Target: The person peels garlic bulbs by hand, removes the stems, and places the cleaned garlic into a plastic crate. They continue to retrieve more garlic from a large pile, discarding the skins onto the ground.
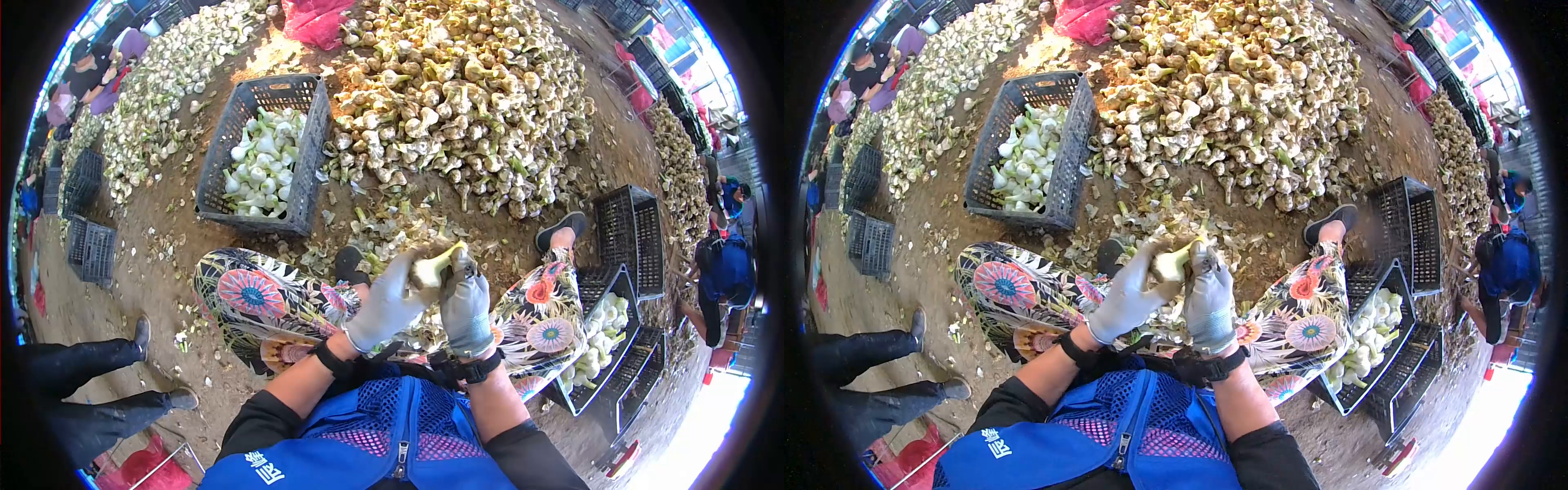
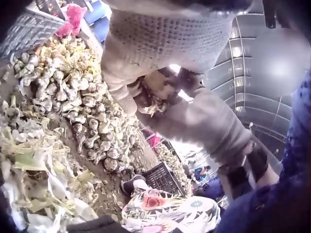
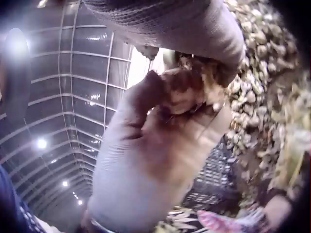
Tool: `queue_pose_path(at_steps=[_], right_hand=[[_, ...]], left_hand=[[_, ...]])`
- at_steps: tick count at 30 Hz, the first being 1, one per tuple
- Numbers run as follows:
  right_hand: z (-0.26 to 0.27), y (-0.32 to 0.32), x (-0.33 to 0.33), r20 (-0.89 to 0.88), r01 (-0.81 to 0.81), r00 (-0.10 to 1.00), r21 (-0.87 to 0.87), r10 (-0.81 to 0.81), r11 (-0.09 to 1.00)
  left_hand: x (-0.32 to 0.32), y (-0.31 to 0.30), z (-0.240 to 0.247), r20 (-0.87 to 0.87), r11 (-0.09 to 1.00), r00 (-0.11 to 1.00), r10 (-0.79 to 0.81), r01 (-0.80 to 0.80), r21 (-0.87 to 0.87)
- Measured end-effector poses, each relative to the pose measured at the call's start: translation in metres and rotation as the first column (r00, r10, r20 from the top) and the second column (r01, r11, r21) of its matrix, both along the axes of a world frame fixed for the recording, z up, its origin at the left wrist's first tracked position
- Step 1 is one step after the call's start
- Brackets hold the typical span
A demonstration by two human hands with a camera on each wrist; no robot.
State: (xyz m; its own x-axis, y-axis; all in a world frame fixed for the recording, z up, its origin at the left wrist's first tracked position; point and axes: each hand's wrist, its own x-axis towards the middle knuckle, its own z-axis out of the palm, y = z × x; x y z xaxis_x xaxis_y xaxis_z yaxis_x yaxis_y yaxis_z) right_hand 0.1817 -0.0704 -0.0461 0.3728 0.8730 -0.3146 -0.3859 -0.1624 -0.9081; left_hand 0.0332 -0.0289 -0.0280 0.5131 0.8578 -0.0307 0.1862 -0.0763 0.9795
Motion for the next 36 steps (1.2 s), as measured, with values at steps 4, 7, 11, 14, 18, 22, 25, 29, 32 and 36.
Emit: queue_pose_path(at_steps=[4,7,11,14,18,22,25,29,32,36], right_hand=[[0.016,-0.001,0.004,0.423,-0.13,0.892,-0.101,0.161,0.986],[0.012,-0.004,0.001,0.507,-0.134,0.845,-0.109,0.171,0.985],[0.017,0.0,0.001,0.388,-0.122,0.913,-0.047,0.131,0.991],[0.035,0.004,0.003,0.432,-0.22,0.858,-0.178,0.277,0.959],[0.021,-0.004,0.01,0.481,-0.252,0.835,-0.097,0.267,0.963],[0.03,0.003,0.007,0.138,-0.24,0.959,-0.076,0.248,0.968],[0.028,0.007,0.006,0.122,-0.272,0.952,-0.09,0.282,0.958],[0.037,0.005,0.007,0.123,-0.321,0.939,-0.023,0.322,0.947],[0.024,0.004,0.013,0.485,-0.426,0.818,0.151,0.309,0.892],[0.035,0.01,0.009,0.893,-0.535,0.412,0.077,0.18,0.841]], left_hand=[[-0.011,0.004,-0.008,0.16,0.924,0.979,0.127,-0.058,-0.379],[-0.016,0.006,-0.01,0.204,0.908,0.971,0.122,-0.026,-0.419],[-0.012,0.002,-0.006,0.143,0.964,0.989,0.042,-0.002,-0.267],[-0.016,0.003,0.005,0.116,0.93,0.992,0.05,-0.004,-0.367],[-0.026,0.008,0.0,0.26,0.838,0.96,0.105,0.055,-0.542],[-0.027,0.01,-0.005,0.12,0.931,0.993,0.014,0.031,-0.363],[-0.023,0.005,-0.01,0.161,0.959,0.986,0.031,0.016,-0.282],[-0.03,0.004,-0.001,0.615,0.639,0.699,0.365,0.293,-0.711],[-0.035,0.008,0.026,0.344,0.514,0.9,0.268,0.168,-0.841],[-0.048,0.012,0.012,0.396,0.458,0.909,0.127,0.3,-0.836]])
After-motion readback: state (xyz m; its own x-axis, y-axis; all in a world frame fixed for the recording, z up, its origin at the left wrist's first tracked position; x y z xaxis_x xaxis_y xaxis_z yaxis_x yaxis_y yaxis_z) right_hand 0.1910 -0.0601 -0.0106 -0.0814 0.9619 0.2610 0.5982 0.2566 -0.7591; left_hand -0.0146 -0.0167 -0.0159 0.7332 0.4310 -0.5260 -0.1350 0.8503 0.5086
